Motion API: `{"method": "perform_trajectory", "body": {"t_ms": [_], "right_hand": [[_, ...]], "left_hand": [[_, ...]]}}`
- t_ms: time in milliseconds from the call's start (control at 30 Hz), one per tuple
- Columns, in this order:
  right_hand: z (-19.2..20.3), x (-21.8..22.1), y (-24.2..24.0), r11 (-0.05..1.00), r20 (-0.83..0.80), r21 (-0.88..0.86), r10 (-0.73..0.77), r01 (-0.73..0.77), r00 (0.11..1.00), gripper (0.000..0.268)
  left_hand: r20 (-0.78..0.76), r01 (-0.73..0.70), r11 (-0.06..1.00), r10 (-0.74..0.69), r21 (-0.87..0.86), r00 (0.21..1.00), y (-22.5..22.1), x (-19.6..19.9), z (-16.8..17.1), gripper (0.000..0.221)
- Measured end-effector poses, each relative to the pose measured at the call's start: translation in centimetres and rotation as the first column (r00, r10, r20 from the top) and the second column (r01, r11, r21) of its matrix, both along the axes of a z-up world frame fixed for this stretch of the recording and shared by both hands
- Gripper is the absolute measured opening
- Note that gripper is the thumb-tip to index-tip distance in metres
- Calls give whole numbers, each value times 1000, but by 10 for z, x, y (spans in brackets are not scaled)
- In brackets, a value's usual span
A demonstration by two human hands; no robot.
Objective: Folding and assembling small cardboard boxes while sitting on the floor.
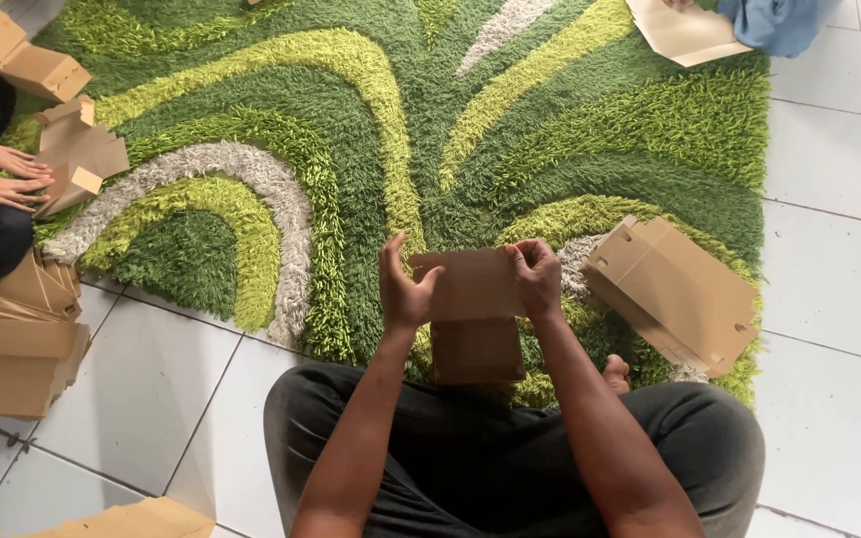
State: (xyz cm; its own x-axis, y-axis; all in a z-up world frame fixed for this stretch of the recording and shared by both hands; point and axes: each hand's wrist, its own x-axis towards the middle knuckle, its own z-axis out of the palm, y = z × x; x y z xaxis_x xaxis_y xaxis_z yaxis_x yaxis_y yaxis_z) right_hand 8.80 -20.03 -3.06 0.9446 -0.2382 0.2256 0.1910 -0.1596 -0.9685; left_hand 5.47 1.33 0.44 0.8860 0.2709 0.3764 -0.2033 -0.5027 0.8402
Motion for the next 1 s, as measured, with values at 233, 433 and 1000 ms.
{"method": "perform_trajectory", "body": {"t_ms": [233,433,1000], "right_hand": [[17,-3,12,810,260,-540,-97,228,961,32],[10,-7,40,655,361,-746,254,115,898,17],[10,-10,56,763,270,-646,208,17,940,9]], "left_hand": [[-121,126,811,-235,-571,964,9,6,-27,28],[-143,81,662,-278,-745,950,-2,-11,4,27],[-188,91,845,-220,-527,957,-13,1,-18,15]]}}
